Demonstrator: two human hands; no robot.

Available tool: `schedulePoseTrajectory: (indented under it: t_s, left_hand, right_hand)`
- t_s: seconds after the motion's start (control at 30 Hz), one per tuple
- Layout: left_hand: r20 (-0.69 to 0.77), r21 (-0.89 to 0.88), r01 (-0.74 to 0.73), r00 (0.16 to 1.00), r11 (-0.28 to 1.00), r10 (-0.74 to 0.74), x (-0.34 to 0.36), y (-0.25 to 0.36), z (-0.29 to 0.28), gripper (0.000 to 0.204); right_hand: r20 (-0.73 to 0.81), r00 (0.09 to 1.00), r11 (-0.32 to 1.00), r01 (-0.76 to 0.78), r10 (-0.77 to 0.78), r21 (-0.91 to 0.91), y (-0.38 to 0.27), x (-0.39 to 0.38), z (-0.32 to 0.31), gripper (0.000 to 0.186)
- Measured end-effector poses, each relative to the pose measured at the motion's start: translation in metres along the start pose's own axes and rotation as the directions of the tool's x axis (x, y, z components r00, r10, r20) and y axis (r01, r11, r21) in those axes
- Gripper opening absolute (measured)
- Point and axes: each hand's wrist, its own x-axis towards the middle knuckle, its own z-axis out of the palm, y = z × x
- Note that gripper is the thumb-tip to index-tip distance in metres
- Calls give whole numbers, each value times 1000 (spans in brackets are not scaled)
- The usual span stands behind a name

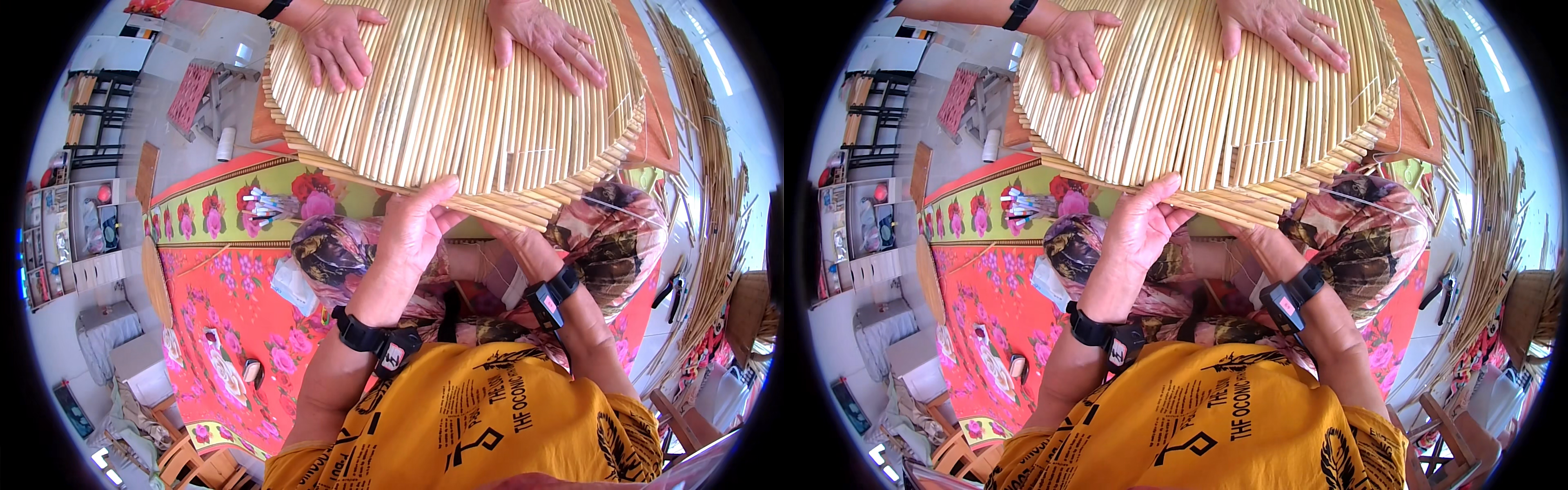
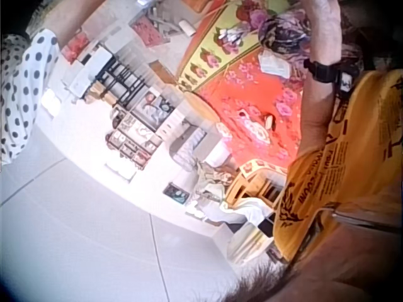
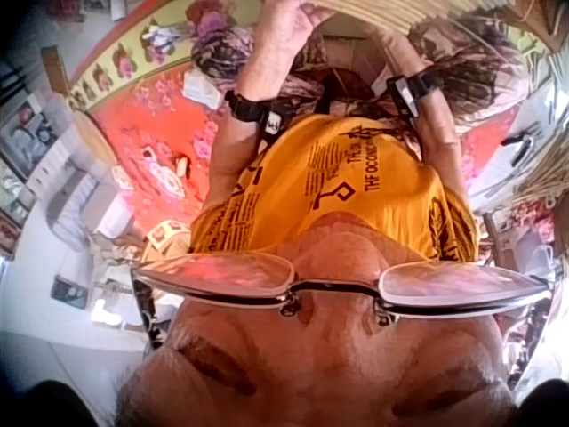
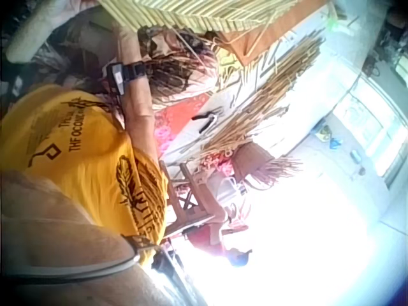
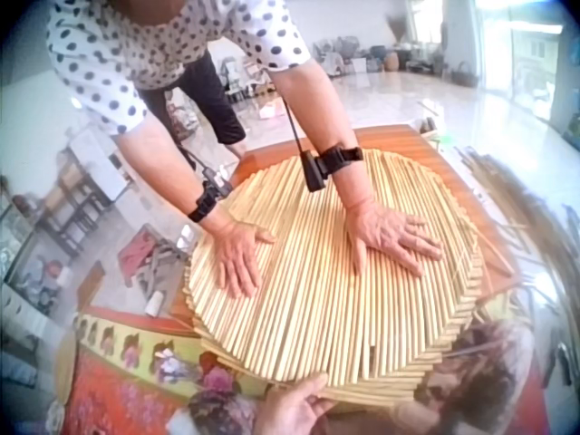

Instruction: The person weaves a round reed mat by hand, threading a white cord through the reeds along the edge to secure them while another person holds the mat in place.

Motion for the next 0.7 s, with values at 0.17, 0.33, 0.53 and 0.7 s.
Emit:
schedulePoseTrajectory:
  t_s: [0.17, 0.33, 0.53, 0.7]
  left_hand:
    - [-14, 14, -6, 1000, 1000, 6, 0, -1, 1, 21]
    - [-16, -2, 0, 1000, 1000, 0, 0, -2, -1, 20]
    - [-40, 43, -15, 999, 999, 17, -5, 6, 12, 20]
    - [-9, 61, -54, 998, 997, 55, -2, 6, 7, 20]
  right_hand:
    - [47, 999, 999, 13, -15, 45, 4, 4, 3, 38]
    - [-157, 987, 895, -95, 28, -436, -29, -3, 48, 35]
    - [-158, 987, 767, -74, -36, -638, -35, -2, 54, 30]
    - [-66, 978, 552, 57, -200, -832, -33, -7, 31, 31]
